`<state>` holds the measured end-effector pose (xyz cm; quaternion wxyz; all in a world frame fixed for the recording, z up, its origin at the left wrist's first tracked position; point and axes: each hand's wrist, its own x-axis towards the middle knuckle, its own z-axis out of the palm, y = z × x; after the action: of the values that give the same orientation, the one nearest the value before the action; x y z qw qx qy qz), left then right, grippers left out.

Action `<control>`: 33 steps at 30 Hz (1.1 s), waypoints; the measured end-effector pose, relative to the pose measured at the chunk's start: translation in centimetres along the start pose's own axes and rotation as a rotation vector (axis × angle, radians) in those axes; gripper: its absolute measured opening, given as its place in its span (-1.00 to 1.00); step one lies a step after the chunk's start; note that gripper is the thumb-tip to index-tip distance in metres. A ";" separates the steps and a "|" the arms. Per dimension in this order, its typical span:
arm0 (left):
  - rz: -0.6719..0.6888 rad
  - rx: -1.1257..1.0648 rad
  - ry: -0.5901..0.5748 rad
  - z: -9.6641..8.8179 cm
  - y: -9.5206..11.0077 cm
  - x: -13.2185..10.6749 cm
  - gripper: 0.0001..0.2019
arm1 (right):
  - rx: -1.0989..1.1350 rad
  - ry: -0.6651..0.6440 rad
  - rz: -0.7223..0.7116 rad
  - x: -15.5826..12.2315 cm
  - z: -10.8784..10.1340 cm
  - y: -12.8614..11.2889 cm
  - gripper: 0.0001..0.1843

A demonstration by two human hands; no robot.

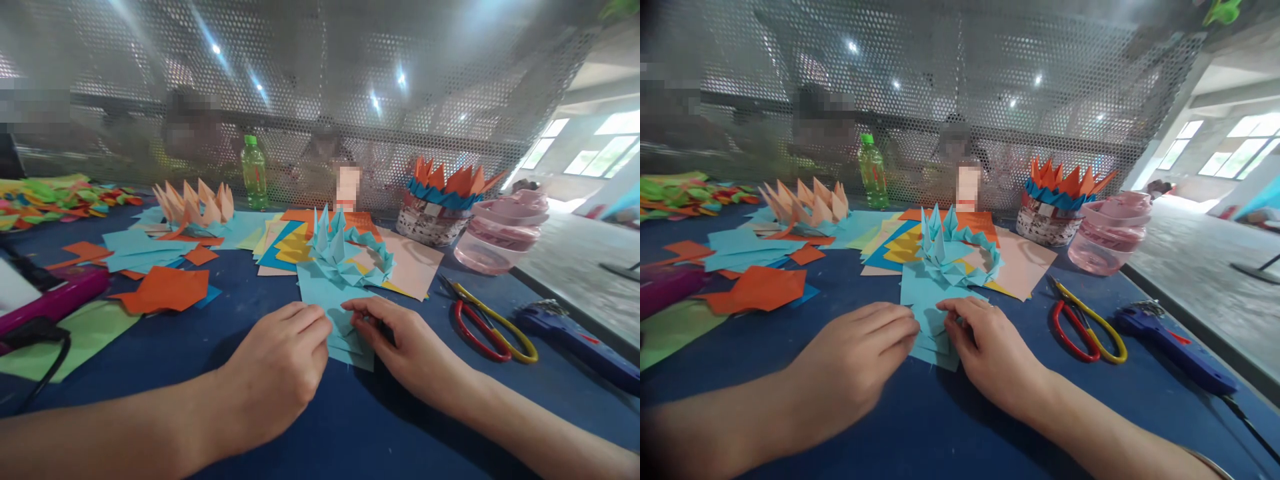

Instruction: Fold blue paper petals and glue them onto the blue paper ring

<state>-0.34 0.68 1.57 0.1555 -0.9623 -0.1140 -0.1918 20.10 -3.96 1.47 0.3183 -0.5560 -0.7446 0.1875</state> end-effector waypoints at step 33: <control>0.008 -0.006 0.111 -0.7 0.6 -0.2 -0.68 | 0.172 0.136 0.083 -0.8 0.0 -0.8 -0.68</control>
<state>-0.54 -0.14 1.93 0.1595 -0.9511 -0.1006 -0.2446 19.69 -4.95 1.82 0.4066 -0.5684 -0.6787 0.2256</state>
